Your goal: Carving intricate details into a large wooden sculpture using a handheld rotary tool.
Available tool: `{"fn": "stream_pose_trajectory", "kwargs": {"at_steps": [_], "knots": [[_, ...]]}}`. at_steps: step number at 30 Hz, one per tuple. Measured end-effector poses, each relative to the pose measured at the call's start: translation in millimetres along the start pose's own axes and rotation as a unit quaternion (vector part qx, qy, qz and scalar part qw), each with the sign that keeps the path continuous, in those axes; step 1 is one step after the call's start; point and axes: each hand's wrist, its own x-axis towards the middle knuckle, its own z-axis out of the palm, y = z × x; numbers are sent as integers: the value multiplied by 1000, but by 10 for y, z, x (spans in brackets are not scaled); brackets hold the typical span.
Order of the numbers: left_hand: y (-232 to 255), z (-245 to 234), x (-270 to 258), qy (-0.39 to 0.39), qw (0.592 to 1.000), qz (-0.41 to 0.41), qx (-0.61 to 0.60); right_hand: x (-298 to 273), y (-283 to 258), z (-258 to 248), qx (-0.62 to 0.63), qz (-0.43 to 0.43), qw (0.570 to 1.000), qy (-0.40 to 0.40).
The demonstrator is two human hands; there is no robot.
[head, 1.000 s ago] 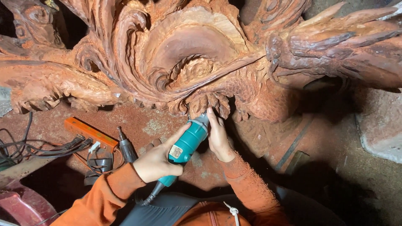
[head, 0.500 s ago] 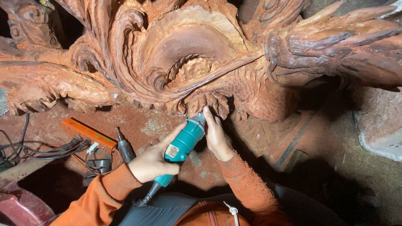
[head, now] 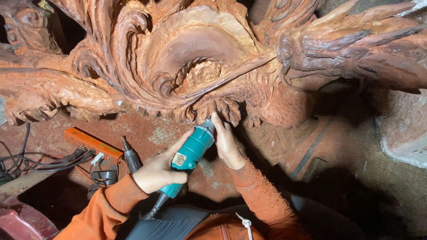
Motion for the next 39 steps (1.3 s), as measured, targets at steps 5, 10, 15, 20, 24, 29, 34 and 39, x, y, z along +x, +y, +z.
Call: {"fn": "stream_pose_trajectory", "kwargs": {"at_steps": [5, 10, 15, 20, 24, 29, 34, 39], "knots": [[-95, 15, 57, 6, 1000, 11, -15, 11, 24, 8, -19, 7, 1000, -3], [-168, 138, 48, 21, 999, 25, -19, 44, 92, -74, -38, 2, 999, -20], [-430, 424, 6, -6, 993, 79, -86, -37, 178, -264, -75, -11, 991, -108], [-780, 893, 15, 16, 977, 173, -122, -122, 115, -397, -161, -12, 978, -131], [-810, 1074, 3, 20, 964, 218, -152, -172, 36, -446, -139, 18, 975, -171], [-625, 966, -88, 35, 985, 143, -94, -178, 148, -455, -73, 14, 987, -142], [-451, 898, -75, 46, 995, 90, -14, -113, 179, -475, -40, 1, 993, -115], [-379, 910, 5, 50, 992, 110, -32, -81, 102, -485, -44, -15, 993, -111]]}}
